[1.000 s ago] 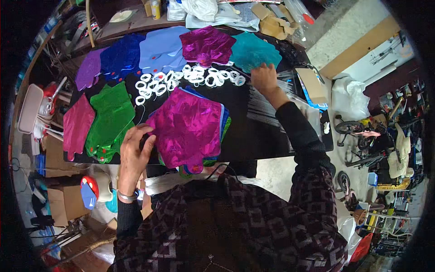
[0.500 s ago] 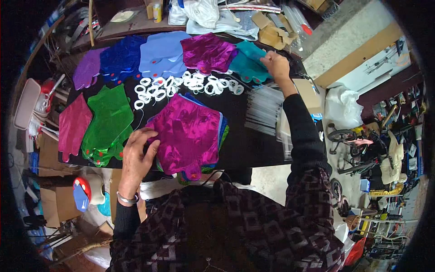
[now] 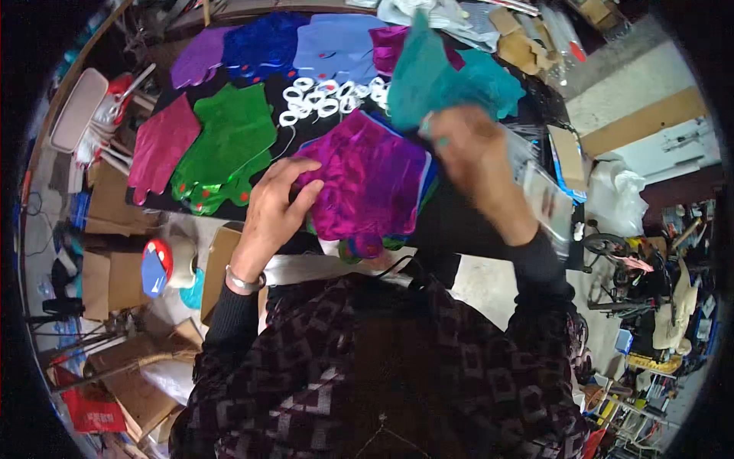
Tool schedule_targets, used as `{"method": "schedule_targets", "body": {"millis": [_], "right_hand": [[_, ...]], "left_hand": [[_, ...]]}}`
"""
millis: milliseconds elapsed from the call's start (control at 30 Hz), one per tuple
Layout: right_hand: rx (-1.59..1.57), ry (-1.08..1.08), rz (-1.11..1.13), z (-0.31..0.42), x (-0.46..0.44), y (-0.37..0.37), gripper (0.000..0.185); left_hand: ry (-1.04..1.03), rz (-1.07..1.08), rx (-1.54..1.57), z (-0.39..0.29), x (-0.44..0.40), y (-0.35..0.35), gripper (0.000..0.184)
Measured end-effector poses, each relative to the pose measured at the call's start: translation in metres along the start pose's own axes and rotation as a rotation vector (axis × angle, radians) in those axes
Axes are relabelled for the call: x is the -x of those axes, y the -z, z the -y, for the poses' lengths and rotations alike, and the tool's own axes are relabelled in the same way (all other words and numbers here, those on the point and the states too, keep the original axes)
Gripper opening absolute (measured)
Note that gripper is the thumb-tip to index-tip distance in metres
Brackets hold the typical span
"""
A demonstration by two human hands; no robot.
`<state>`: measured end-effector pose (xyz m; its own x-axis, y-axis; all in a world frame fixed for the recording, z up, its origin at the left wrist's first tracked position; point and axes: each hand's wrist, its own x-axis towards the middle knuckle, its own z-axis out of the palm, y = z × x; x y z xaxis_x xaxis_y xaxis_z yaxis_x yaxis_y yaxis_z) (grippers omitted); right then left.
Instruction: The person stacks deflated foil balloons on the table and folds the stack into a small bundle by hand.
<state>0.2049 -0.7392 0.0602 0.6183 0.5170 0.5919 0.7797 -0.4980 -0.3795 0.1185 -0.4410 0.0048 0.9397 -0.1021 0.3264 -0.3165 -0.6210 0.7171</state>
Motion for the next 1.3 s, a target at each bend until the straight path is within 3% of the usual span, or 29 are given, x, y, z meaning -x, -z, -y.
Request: {"method": "schedule_targets", "body": {"millis": [67,300,533,700,867,1000,1200,1300], "right_hand": [[0.363,0.187,0.15,0.032,0.013,-0.02,0.008],[0.258,0.245,0.109,0.042,0.067,-0.095,0.013],[0.195,0.27,0.133,0.057,0.088,-0.112,0.018],[0.101,0.236,0.091,0.056,0.093,-0.119,0.008],[0.002,0.147,0.03,0.051,0.101,-0.12,0.009],[-0.298,-0.297,0.108,0.058,0.105,-0.118,0.018],[-0.44,-0.5,0.047,0.061,0.095,-0.116,0.03],[-0.412,-0.635,0.208,0.063,0.088,-0.108,0.029]], "left_hand": [[0.005,-0.008,-0.012,0.006,0.006,0.004,0.026],[0.057,-0.016,0.0,0.021,0.032,0.009,0.026],[0.171,-0.021,0.101,0.017,0.048,0.009,0.024],[0.353,0.015,0.108,0.006,0.058,0.011,0.022],[0.398,0.032,0.057,0.006,0.07,0.012,0.02],[0.432,0.067,0.191,0.023,0.094,-0.002,0.02],[0.408,0.307,0.319,0.04,0.105,-0.031,0.028],[0.532,0.36,0.564,0.039,0.105,-0.049,0.034]]}}
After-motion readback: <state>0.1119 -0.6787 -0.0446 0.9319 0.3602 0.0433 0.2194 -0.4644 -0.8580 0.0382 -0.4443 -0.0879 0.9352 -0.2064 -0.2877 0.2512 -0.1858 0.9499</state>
